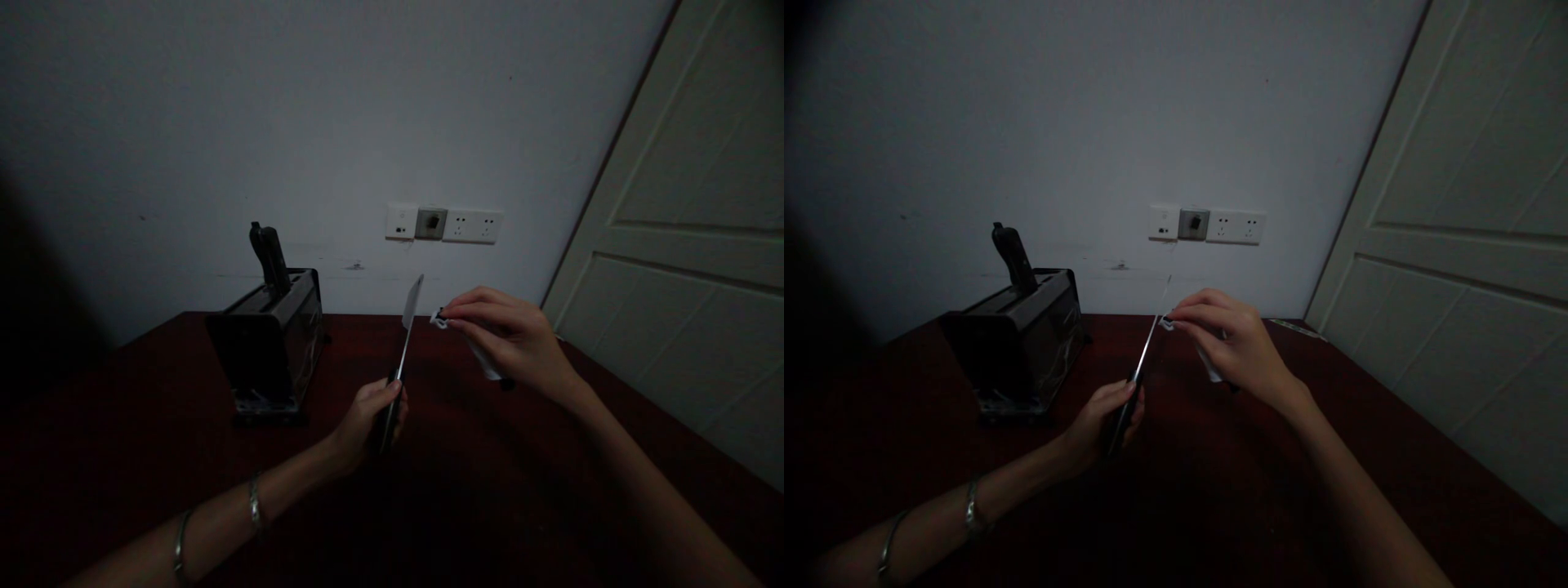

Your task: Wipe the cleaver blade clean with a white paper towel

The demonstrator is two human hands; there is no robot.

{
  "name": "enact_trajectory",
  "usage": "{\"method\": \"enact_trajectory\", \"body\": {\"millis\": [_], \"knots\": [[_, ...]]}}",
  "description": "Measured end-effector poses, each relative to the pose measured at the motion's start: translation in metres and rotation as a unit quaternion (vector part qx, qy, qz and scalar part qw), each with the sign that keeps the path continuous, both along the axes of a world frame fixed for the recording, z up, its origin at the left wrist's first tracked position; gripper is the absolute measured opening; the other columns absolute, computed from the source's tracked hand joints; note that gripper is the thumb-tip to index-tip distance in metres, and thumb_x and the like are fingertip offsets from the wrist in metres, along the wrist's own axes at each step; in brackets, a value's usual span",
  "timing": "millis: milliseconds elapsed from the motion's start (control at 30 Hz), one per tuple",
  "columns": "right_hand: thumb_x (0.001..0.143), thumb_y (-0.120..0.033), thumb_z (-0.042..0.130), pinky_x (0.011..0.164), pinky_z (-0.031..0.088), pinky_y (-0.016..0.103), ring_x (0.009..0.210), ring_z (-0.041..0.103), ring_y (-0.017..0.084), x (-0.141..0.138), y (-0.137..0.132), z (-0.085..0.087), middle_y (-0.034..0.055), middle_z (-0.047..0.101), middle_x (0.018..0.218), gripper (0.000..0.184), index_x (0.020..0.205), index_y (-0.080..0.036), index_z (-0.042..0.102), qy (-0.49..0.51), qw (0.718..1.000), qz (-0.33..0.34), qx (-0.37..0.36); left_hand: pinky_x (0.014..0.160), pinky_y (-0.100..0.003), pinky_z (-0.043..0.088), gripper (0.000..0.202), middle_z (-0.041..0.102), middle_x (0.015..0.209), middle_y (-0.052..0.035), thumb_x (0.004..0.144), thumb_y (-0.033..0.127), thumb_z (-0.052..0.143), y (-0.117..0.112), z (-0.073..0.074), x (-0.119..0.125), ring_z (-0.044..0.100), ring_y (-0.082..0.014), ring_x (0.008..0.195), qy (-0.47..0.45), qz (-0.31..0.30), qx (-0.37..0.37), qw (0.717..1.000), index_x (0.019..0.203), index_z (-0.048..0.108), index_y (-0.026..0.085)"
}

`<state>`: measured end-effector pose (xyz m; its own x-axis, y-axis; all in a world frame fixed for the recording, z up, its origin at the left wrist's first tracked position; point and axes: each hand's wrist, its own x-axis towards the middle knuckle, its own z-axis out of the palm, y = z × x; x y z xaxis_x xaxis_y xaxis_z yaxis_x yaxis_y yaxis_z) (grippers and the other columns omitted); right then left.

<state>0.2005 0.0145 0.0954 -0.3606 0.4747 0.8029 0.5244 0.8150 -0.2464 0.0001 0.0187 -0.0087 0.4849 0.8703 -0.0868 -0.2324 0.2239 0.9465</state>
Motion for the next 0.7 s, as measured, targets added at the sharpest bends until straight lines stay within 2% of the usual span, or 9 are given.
{"method": "enact_trajectory", "body": {"millis": [267,400,500,567,700], "knots": [[0.081,-0.016,0.056,0.071,0.049,0.031,0.082,0.060,0.017,-0.004,-0.003,0.001,0.0058,0.065,0.089,0.016,0.092,-0.021,0.067,-0.006,1.000,0.002,-0.010,0.039,-0.017,0.035,0.030,0.052,0.056,0.0024,0.075,0.043,0.056,0.005,-0.010,0.000,0.048,-0.0065,0.042,0.053,0.035,0.073,0.995,0.071,0.047,0.015],[0.082,-0.016,0.055,0.071,0.048,0.031,0.082,0.059,0.016,-0.007,-0.003,0.000,0.0055,0.064,0.089,0.016,0.092,-0.021,0.067,-0.017,1.000,0.005,-0.020,0.045,-0.020,0.043,0.030,0.053,0.054,0.0011,0.078,0.042,0.054,0.007,-0.012,0.000,0.056,-0.0101,0.046,0.070,0.052,0.121,0.989,0.068,0.047,0.014],[0.083,-0.015,0.054,0.072,0.048,0.030,0.083,0.059,0.016,-0.010,-0.002,-0.003,0.0055,0.063,0.089,0.017,0.092,-0.020,0.067,-0.031,0.999,0.012,-0.022,0.043,-0.023,0.047,0.031,0.053,0.054,0.0024,0.077,0.044,0.054,0.005,-0.012,0.002,0.060,-0.0144,0.045,0.064,0.062,0.100,0.991,0.071,0.044,0.015],[0.083,-0.014,0.053,0.073,0.048,0.030,0.083,0.058,0.016,-0.011,-0.001,-0.005,0.0065,0.063,0.089,0.017,0.093,-0.018,0.066,-0.041,0.999,0.016,-0.023,0.036,-0.023,0.045,0.033,0.057,0.061,0.0015,0.075,0.046,0.055,0.003,-0.012,0.003,0.059,-0.0150,0.041,0.064,0.061,0.080,0.993,0.077,0.042,0.016],[0.084,-0.014,0.052,0.075,0.048,0.031,0.087,0.057,0.016,-0.013,0.002,-0.009,0.0083,0.061,0.092,0.017,0.094,-0.016,0.066,-0.069,0.997,0.027,-0.025,0.026,-0.020,0.037,0.036,0.066,0.084,-0.0078,0.075,0.048,0.054,-0.001,-0.014,0.006,0.053,-0.0104,0.032,0.089,0.059,0.089,0.990,0.083,0.039,0.016]]}}
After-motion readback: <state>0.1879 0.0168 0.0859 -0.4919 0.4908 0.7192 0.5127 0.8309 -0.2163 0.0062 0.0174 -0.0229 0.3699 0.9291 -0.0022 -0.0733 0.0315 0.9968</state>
